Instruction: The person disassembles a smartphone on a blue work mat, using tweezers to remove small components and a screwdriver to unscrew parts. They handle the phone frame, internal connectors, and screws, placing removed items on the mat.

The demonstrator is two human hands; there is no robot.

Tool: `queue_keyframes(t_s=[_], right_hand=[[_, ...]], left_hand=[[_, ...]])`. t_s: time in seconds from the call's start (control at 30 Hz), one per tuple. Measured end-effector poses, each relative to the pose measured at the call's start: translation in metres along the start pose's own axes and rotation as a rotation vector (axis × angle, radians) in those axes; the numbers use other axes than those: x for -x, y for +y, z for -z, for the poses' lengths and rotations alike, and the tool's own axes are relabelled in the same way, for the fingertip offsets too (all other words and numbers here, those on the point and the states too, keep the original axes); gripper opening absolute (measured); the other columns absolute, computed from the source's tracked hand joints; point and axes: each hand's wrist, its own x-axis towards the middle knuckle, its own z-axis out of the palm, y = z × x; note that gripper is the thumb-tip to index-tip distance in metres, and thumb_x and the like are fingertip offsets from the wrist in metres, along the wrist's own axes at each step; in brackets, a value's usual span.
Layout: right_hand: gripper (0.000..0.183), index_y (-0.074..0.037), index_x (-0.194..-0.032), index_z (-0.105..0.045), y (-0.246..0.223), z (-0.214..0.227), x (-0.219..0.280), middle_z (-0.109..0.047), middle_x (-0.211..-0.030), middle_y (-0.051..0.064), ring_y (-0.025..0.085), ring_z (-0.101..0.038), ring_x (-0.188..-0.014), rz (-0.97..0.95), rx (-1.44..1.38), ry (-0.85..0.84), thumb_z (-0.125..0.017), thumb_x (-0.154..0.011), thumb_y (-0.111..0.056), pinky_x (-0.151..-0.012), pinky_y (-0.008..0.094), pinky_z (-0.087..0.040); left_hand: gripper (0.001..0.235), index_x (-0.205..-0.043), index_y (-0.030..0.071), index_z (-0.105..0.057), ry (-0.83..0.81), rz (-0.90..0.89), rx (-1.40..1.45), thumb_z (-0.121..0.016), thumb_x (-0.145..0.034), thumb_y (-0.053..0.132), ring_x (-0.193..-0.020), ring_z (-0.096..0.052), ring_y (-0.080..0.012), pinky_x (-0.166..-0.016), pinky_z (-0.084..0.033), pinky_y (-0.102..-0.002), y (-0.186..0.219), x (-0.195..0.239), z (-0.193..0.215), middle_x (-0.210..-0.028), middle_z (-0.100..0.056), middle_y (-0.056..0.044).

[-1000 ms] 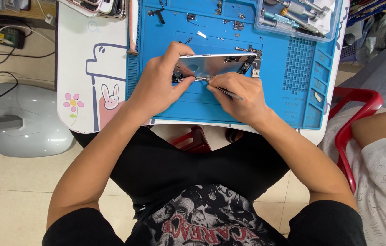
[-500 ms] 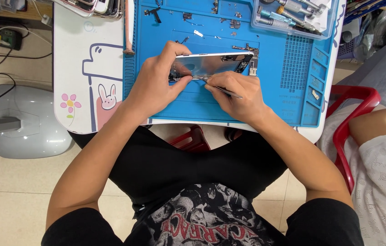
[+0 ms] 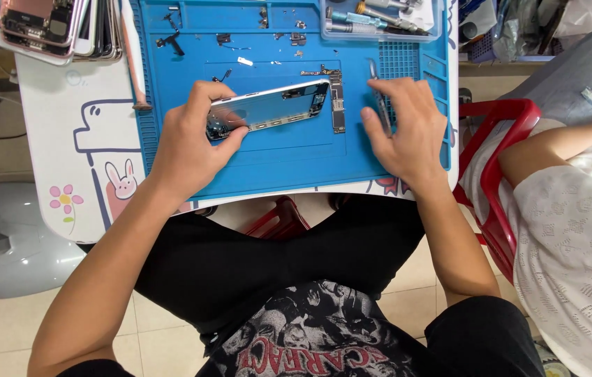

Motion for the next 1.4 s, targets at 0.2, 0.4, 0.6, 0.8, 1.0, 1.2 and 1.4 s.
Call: queue_keyframes(t_s=[0.2,0.4,0.6,0.8,1.0,1.2,1.4], right_hand=[[0.029,-0.014,-0.121,-0.079,-0.006,-0.003,0.002,-0.065,-0.103,0.004,0.021,-0.055,-0.089,-0.003,0.265,-0.147,-0.066,-0.101,-0.031,-0.064,0.028,-0.052],[0.017,-0.008,-0.12,-0.075,0.022,0.012,-0.027,-0.06,-0.106,0.009,0.024,-0.055,-0.098,-0.017,0.108,-0.095,-0.066,-0.109,-0.017,-0.059,0.034,-0.041],[0.015,-0.012,-0.114,-0.088,0.111,-0.004,-0.08,-0.079,-0.12,0.009,0.03,-0.064,-0.111,0.047,0.292,-0.009,-0.074,-0.115,-0.018,-0.075,0.047,-0.052],[0.013,-0.007,-0.112,-0.088,0.112,-0.017,-0.091,-0.07,-0.109,0.007,0.029,-0.059,-0.11,0.011,0.323,-0.107,-0.084,-0.108,-0.018,-0.067,0.044,-0.054],[0.013,-0.005,-0.112,-0.07,0.098,-0.013,-0.093,-0.061,-0.121,0.016,0.035,-0.058,-0.113,0.027,0.324,-0.065,-0.081,-0.108,-0.009,-0.087,0.047,-0.047],[0.035,0.001,-0.102,-0.064,0.087,0.013,-0.085,-0.058,-0.089,0.013,0.026,-0.049,-0.078,0.067,0.005,0.083,-0.087,-0.127,-0.006,-0.073,0.044,-0.032],[0.044,0.015,-0.106,-0.06,0.015,0.012,-0.104,-0.058,-0.093,0.024,0.031,-0.056,-0.081,0.079,-0.629,0.078,-0.056,-0.126,-0.024,-0.076,0.043,-0.043]], left_hand=[[0.047,-0.124,0.009,-0.051,-0.02,-0.034,-0.049,-0.079,-0.092,-0.011,-0.094,-0.076,-0.0409,-0.085,-0.059,-0.06,0.0,-0.007,-0.005,-0.097,-0.075,-0.017],[0.047,-0.127,0.01,-0.05,-0.107,-0.05,-0.036,-0.083,-0.094,0.001,-0.061,-0.064,-0.0197,-0.063,-0.051,-0.036,-0.017,-0.032,-0.004,-0.099,-0.078,-0.01],[0.047,-0.127,0.008,-0.052,-0.089,-0.075,0.01,-0.082,-0.092,-0.002,-0.096,-0.079,-0.0261,-0.085,-0.061,-0.036,-0.02,-0.034,-0.008,-0.101,-0.077,-0.011],[0.049,-0.128,0.01,-0.053,-0.109,-0.012,0.01,-0.084,-0.09,0.003,-0.098,-0.078,-0.0255,-0.084,-0.061,-0.035,-0.025,-0.033,-0.01,-0.107,-0.078,-0.011],[0.051,-0.128,0.009,-0.052,-0.118,-0.007,0.024,-0.085,-0.088,0.003,-0.1,-0.079,-0.0261,-0.087,-0.063,-0.036,-0.025,-0.031,-0.012,-0.105,-0.078,-0.011],[0.051,-0.129,0.013,-0.049,-0.155,0.023,0.049,-0.083,-0.093,0.004,-0.071,-0.072,-0.0188,-0.06,-0.052,-0.032,-0.025,-0.033,-0.007,-0.096,-0.079,-0.007],[0.051,-0.13,0.014,-0.047,-0.177,0.001,0.102,-0.081,-0.094,0.003,-0.091,-0.079,-0.0222,-0.083,-0.061,-0.037,-0.025,-0.034,-0.003,-0.096,-0.077,-0.008]])
